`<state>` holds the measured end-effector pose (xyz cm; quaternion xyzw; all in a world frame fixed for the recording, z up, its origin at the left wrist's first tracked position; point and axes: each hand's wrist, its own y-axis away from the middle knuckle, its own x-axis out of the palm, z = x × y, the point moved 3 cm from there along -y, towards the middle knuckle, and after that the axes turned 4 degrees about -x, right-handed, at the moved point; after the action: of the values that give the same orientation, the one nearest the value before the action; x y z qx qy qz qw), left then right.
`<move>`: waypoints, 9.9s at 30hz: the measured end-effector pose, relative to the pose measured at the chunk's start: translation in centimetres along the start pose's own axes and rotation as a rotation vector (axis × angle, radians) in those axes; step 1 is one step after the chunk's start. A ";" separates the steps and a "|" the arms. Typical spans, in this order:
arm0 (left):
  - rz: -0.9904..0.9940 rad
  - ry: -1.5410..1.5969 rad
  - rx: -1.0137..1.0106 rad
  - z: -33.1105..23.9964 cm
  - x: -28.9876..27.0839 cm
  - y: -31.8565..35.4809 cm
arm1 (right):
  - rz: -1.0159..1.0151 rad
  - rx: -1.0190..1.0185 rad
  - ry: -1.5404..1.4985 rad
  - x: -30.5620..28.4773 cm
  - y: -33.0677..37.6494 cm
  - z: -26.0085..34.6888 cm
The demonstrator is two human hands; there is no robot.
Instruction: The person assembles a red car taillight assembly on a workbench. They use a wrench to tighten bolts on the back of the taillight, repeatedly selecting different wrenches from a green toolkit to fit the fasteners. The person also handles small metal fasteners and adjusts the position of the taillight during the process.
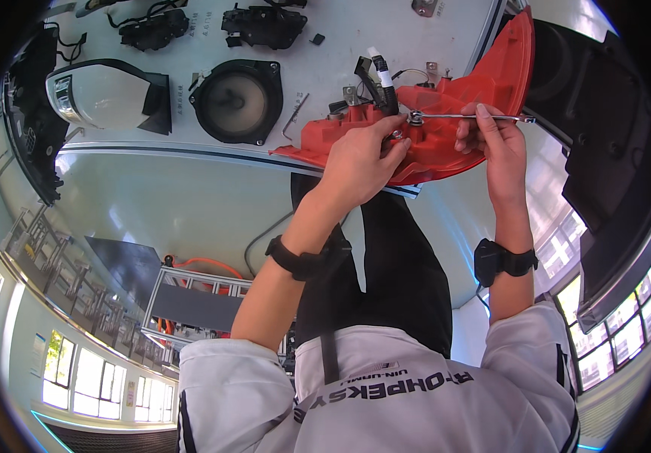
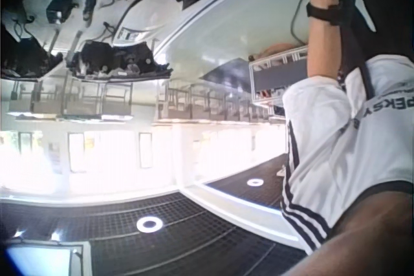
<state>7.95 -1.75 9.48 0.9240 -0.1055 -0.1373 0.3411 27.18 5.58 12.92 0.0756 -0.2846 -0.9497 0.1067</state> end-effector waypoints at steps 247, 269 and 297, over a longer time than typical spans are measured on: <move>-0.087 0.169 0.066 1.4 0.9 -1.8 | -0.125 0.192 0.005 0.5 -1.1 -0.4; 0.108 0.323 0.054 2.7 1.2 -3.8 | -0.394 -0.464 0.318 4.0 0.7 2.9; 0.383 0.288 -0.204 -0.2 0.5 -4.4 | -0.518 -0.843 0.417 -1.2 0.0 -3.6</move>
<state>8.98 1.50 6.67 0.8580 -0.2147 0.0530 0.4637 29.11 4.01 10.06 0.2809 0.1765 -0.9417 -0.0555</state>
